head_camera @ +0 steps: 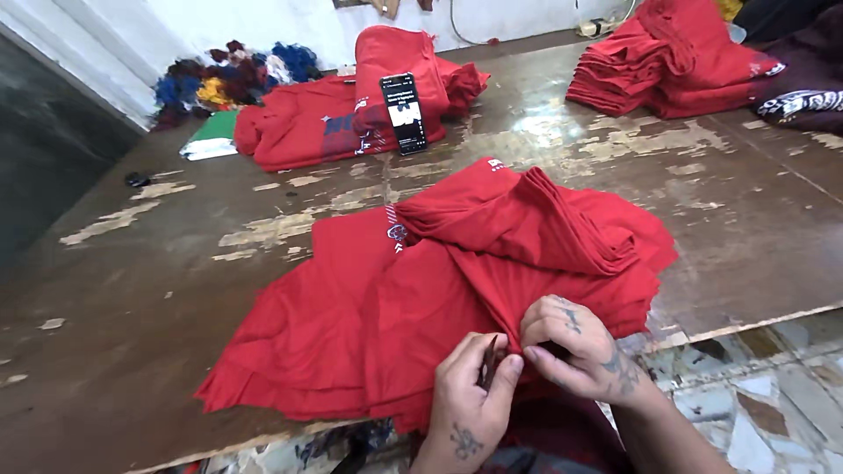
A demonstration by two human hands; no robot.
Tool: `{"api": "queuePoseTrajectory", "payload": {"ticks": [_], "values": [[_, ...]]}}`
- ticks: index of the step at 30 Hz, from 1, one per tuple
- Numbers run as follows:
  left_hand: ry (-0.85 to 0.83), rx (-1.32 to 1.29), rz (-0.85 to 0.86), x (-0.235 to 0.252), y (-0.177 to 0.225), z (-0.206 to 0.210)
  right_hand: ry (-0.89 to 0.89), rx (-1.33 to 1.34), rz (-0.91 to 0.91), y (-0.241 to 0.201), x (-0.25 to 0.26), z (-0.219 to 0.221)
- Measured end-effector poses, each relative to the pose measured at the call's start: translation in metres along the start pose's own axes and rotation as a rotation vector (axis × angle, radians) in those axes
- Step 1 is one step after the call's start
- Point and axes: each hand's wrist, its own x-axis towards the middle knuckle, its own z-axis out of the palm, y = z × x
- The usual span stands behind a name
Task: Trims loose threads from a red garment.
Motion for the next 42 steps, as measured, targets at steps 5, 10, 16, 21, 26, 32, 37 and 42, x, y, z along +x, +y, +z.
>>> {"api": "queuePoseTrajectory", "payload": {"ticks": [5,10,16,21,26,32,37,42], "values": [[0.039,-0.154,-0.002,-0.004,-0.004,-0.001,-0.008,0.005,-0.007,0.001,0.001,0.001],[-0.091,-0.561,-0.197,-0.009,-0.004,-0.005,-0.019,0.003,-0.007,0.001,0.0,0.002],[-0.078,-1.25,-0.479,-0.013,-0.004,0.012,-0.028,-0.03,-0.014,0.001,0.0,0.002],[-0.049,-1.119,-0.246,-0.015,-0.007,0.01,0.039,0.037,-0.003,0.002,-0.001,0.0],[0.075,-0.12,0.055,-0.003,0.004,-0.01,0.094,0.105,0.026,0.002,-0.001,-0.002],[-0.003,-0.04,0.006,0.005,0.006,-0.001,0.056,0.082,0.001,0.001,-0.001,0.0],[-0.051,-0.569,-0.159,0.0,-0.001,-0.001,0.022,0.045,-0.009,0.002,-0.001,0.0],[-0.353,-1.084,-0.533,-0.013,-0.009,-0.007,0.011,0.034,-0.012,0.001,-0.001,0.002]]}}
